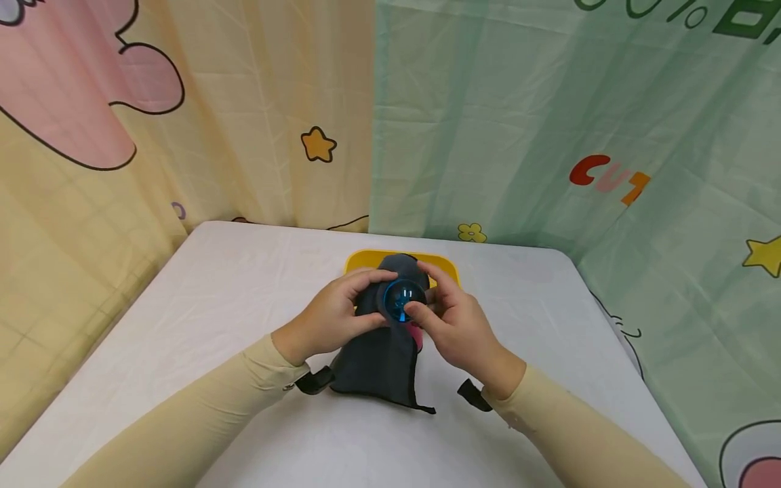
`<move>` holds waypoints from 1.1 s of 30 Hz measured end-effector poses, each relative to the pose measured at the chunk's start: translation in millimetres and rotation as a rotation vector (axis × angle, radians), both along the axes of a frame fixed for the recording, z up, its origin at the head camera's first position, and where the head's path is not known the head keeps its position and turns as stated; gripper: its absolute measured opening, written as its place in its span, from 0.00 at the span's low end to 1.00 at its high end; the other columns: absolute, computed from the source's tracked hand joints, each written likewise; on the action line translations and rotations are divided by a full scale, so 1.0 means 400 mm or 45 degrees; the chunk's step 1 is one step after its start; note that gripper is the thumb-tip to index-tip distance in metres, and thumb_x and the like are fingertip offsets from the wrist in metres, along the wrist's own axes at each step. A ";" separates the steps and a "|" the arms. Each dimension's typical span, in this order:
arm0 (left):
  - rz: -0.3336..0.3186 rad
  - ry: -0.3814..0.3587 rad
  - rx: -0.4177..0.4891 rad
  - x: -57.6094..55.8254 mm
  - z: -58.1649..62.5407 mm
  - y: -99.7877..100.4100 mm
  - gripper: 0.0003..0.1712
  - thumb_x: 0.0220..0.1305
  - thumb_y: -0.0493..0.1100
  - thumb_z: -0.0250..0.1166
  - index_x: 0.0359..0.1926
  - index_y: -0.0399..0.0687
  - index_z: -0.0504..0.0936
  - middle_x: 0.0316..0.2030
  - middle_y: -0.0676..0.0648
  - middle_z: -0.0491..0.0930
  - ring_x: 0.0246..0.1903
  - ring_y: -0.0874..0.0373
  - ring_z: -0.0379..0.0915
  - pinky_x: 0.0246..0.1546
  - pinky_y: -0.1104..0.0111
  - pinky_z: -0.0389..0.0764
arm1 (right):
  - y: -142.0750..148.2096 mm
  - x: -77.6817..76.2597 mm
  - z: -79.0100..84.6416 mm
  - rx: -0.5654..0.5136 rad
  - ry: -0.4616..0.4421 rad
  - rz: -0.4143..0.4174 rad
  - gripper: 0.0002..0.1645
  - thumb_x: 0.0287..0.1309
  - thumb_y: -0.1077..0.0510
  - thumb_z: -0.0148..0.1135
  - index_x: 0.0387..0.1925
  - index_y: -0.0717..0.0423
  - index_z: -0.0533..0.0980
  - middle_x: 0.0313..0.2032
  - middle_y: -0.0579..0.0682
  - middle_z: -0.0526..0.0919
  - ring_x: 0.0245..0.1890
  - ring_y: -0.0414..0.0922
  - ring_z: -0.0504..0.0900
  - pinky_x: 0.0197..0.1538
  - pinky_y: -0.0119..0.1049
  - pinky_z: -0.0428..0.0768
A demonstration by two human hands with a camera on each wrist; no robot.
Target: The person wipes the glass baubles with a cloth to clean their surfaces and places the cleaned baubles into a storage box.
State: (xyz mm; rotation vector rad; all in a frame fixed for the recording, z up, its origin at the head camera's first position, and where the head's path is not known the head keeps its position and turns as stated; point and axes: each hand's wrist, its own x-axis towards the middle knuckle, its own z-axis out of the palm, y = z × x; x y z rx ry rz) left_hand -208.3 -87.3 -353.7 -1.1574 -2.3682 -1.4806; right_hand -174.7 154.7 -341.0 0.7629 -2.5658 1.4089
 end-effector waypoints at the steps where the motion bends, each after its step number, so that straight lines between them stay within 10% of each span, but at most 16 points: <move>1: -0.007 -0.008 0.002 0.001 -0.001 -0.001 0.34 0.62 0.34 0.76 0.68 0.41 0.76 0.63 0.43 0.80 0.62 0.50 0.78 0.67 0.63 0.79 | 0.002 0.002 0.002 0.018 0.043 0.023 0.35 0.72 0.56 0.66 0.75 0.56 0.68 0.46 0.56 0.88 0.34 0.45 0.87 0.39 0.33 0.88; 6: -0.009 -0.010 -0.018 0.006 0.003 -0.005 0.34 0.62 0.35 0.77 0.69 0.42 0.76 0.64 0.44 0.80 0.63 0.51 0.77 0.69 0.62 0.78 | 0.022 -0.003 0.016 0.166 0.104 0.168 0.41 0.64 0.61 0.73 0.76 0.57 0.68 0.57 0.57 0.86 0.37 0.39 0.89 0.43 0.32 0.89; 14: -0.028 0.037 -0.009 0.012 0.013 0.001 0.34 0.63 0.34 0.76 0.68 0.41 0.76 0.63 0.43 0.80 0.63 0.50 0.77 0.68 0.61 0.79 | 0.025 -0.013 0.016 -0.034 -0.290 0.172 0.25 0.78 0.57 0.59 0.69 0.62 0.72 0.42 0.59 0.89 0.34 0.46 0.88 0.43 0.35 0.90; 27: -0.016 -0.059 -0.004 0.005 0.004 -0.002 0.35 0.63 0.33 0.76 0.69 0.42 0.75 0.65 0.43 0.79 0.63 0.51 0.78 0.67 0.65 0.79 | 0.024 -0.008 0.011 0.206 0.150 0.196 0.44 0.64 0.61 0.73 0.78 0.56 0.65 0.61 0.57 0.84 0.47 0.45 0.91 0.52 0.38 0.89; 33: -0.029 -0.019 -0.010 0.009 0.004 -0.003 0.34 0.64 0.33 0.75 0.69 0.41 0.75 0.64 0.42 0.79 0.63 0.50 0.77 0.67 0.64 0.79 | 0.028 -0.014 0.017 0.118 -0.148 0.207 0.31 0.75 0.57 0.63 0.73 0.60 0.68 0.46 0.57 0.90 0.39 0.48 0.91 0.44 0.35 0.90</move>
